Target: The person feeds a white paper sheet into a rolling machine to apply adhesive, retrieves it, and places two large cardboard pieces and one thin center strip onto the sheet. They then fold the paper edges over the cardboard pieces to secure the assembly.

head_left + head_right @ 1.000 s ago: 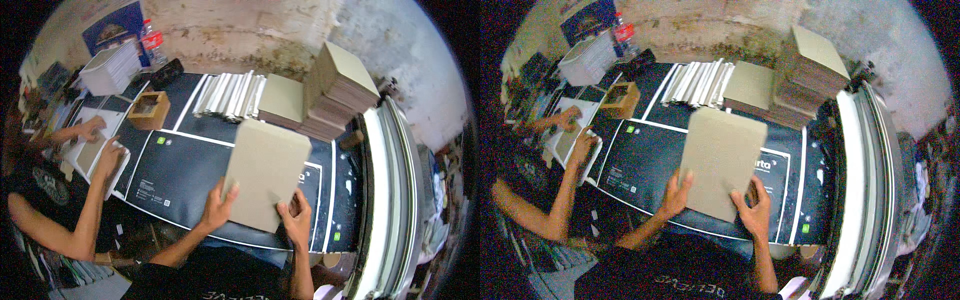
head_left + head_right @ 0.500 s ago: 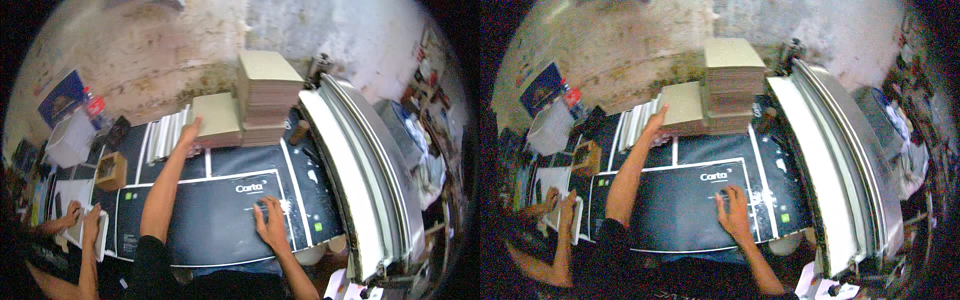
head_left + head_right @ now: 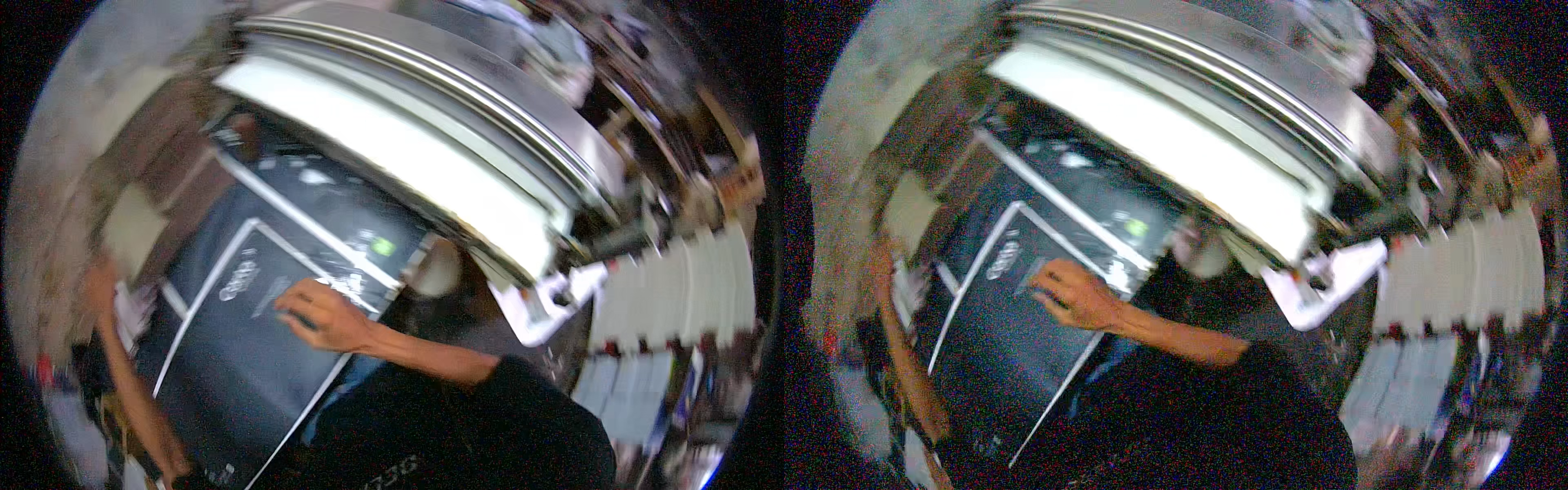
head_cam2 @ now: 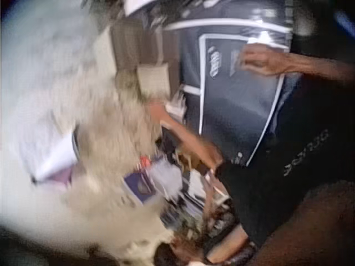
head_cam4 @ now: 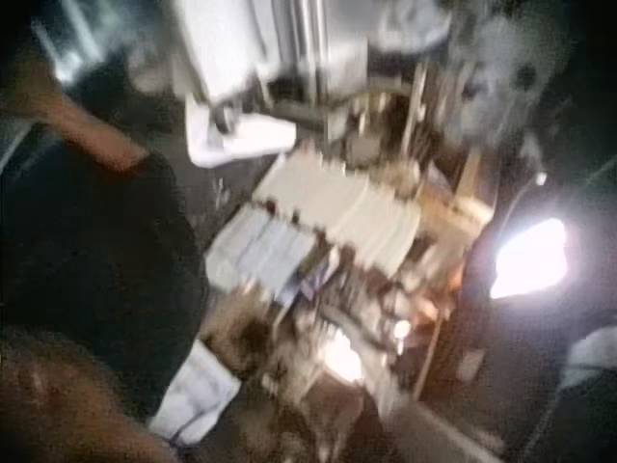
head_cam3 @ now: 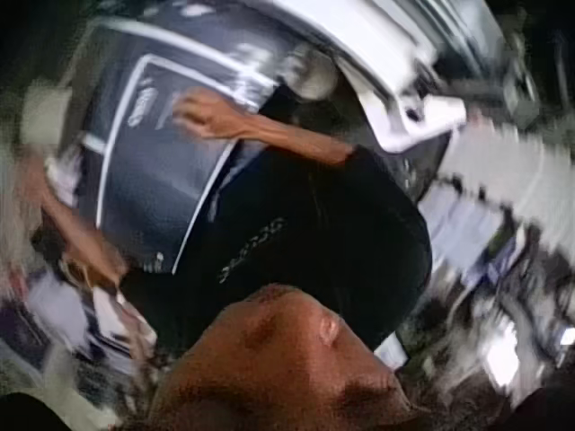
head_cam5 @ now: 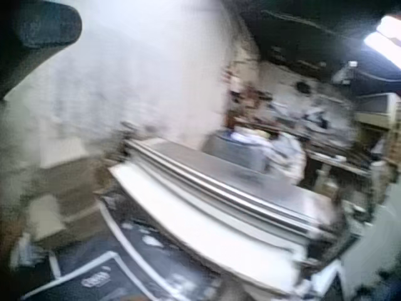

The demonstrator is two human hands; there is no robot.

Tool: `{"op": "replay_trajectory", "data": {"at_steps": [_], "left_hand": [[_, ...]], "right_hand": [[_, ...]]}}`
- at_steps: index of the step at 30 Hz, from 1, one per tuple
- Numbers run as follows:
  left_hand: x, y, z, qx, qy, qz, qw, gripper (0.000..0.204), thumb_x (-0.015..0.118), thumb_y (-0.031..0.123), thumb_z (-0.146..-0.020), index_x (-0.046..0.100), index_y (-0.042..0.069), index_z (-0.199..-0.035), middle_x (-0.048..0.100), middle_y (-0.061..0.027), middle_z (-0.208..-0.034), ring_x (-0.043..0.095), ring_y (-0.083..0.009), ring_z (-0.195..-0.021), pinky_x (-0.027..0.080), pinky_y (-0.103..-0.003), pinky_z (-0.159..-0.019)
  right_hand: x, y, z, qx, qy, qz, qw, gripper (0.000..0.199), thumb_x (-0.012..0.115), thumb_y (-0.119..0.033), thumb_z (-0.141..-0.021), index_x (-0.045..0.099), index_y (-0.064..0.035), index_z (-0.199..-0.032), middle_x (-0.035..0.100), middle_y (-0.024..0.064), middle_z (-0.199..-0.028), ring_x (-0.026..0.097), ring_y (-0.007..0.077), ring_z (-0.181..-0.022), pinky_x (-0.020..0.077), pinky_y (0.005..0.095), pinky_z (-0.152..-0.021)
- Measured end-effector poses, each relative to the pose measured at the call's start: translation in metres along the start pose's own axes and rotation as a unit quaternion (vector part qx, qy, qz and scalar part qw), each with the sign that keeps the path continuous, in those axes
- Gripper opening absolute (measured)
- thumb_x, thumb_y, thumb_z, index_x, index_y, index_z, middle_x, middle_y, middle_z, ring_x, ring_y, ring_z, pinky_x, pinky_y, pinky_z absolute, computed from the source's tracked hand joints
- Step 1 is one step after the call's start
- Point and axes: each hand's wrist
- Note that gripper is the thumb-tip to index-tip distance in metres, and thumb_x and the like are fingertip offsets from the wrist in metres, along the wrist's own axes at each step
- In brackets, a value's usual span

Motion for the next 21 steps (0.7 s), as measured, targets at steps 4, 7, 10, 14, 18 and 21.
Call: {"op": "replay_trajectory", "data": {"at_steps": [4,7,10,14,18,21], "left_hand": [[0.028,0.084,0.040,-0.002,0.217,0.126,0.968,0.046,0.043,0.040,-0.107,0.059,0.002,-0.127,0.069,-0.0130,-0.095,0.068,-0.0236,-0.079,0.053,-0.037,-0.071],[0.015,0.140,0.087,0.094,0.208,0.233,0.945,0.043,0.047,0.041,-0.106,0.061,0.003,-0.120,0.068,-0.0088,-0.093,0.067,-0.0159,-0.079,0.051,-0.027,-0.066],[0.025,0.184,0.144,0.059,0.227,0.337,0.912,0.036,0.049,0.037,-0.107,0.060,0.004,-0.096,0.060,-0.0036,-0.074,0.056,-0.0099,-0.064,0.042,-0.024,-0.055],[0.050,0.252,0.193,0.092,0.156,0.358,0.916,0.041,0.050,0.030,-0.108,0.052,0.006,-0.075,0.046,0.0011,-0.059,0.041,-0.0069,-0.054,0.033,-0.025,-0.051],[0.084,0.249,0.204,0.099,0.139,0.358,0.918,0.042,0.055,0.024,-0.106,0.050,0.007,-0.068,0.041,0.0019,-0.056,0.037,-0.0058,-0.051,0.031,-0.025,-0.050],[0.129,0.228,0.217,0.055,0.119,0.404,0.905,0.041,0.056,0.022,-0.106,0.051,0.007,-0.068,0.043,0.0017,-0.057,0.038,-0.0053,-0.051,0.031,-0.025,-0.050]], "right_hand": [[-0.079,-0.009,0.093,0.033,0.056,0.136,0.989,0.012,0.078,-0.009,-0.082,0.073,-0.0054,-0.092,0.068,0.0077,-0.085,0.062,0.0212,-0.079,0.0461,0.0357,-0.067],[-0.117,-0.014,0.144,0.078,0.154,0.210,0.962,0.007,0.078,-0.006,-0.081,0.072,-0.0067,-0.084,0.068,0.0079,-0.081,0.062,0.0219,-0.071,0.0450,0.0373,-0.065],[-0.163,0.008,0.198,0.217,0.104,0.308,0.921,0.008,0.076,-0.009,-0.079,0.069,-0.0050,-0.079,0.068,0.0115,-0.080,0.063,0.0276,-0.072,0.0471,0.0421,-0.067],[-0.289,0.077,0.275,0.401,0.225,0.469,0.754,0.044,0.082,-0.026,-0.074,0.065,-0.0037,-0.108,0.069,0.0171,-0.096,0.065,0.0364,-0.093,0.0521,0.0434,-0.081],[-0.369,0.121,0.343,0.444,0.179,0.331,0.813,0.047,0.083,-0.034,-0.079,0.061,-0.0096,-0.112,0.068,0.0066,-0.096,0.066,0.0209,-0.087,0.0541,0.0347,-0.076],[-0.388,0.155,0.397,0.465,0.006,0.446,0.765,0.049,0.076,-0.040,-0.083,0.058,-0.0081,-0.115,0.065,0.0085,-0.089,0.064,0.0264,-0.082,0.0525,0.0382,-0.078]]}}
Point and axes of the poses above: each hand's wrist, its own z-axis away from the middle knuckle, its own x-axis out of the palm, y = z × x
